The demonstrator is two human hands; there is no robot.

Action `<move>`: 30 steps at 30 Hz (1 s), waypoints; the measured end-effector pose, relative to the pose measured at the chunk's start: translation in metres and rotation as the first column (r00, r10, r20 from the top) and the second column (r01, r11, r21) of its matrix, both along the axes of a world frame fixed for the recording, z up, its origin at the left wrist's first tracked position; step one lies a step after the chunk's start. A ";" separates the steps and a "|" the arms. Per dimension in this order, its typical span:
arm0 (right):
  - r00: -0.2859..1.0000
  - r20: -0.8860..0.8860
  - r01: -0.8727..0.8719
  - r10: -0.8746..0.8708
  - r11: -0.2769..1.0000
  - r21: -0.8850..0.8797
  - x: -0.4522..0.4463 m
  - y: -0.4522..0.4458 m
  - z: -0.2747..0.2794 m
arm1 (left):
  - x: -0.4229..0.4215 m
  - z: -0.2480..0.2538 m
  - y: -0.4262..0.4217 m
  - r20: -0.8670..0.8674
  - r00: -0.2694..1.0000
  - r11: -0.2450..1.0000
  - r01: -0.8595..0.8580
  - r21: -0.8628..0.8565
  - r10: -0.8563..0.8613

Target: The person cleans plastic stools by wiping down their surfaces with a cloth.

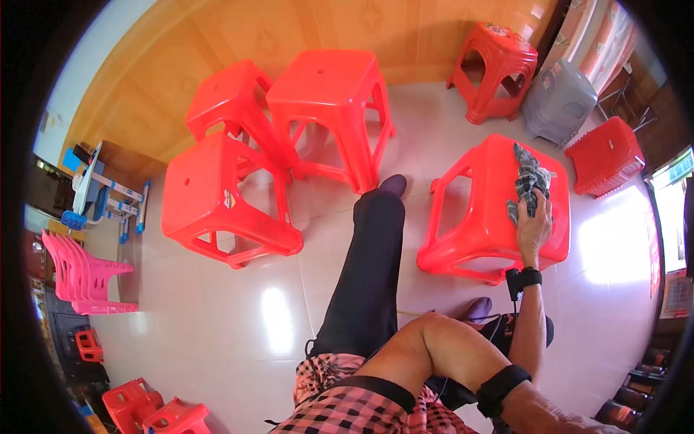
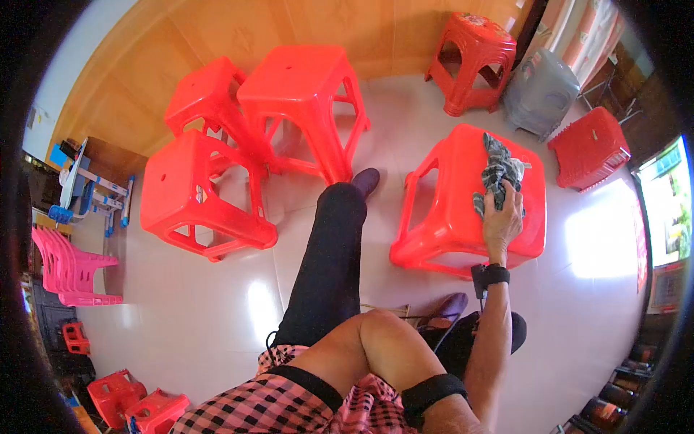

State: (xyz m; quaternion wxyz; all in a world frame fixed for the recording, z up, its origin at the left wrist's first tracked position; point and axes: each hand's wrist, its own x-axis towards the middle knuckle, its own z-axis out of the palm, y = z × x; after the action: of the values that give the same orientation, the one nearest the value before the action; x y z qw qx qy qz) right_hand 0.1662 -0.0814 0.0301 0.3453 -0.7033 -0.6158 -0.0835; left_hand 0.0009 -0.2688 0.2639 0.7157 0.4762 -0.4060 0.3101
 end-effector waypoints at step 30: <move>0.998 -0.030 -0.062 0.061 0.998 -0.018 0.007 0.001 -0.006 | -0.009 0.004 0.023 0.040 0.996 0.996 -0.082 -0.041 0.083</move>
State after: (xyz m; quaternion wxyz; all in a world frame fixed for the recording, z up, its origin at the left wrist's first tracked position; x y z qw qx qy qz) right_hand 0.1733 -0.0808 0.0242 0.3498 -0.6886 -0.6327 -0.0565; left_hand -0.0084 -0.2458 0.2679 0.7028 0.4720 -0.3948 0.3570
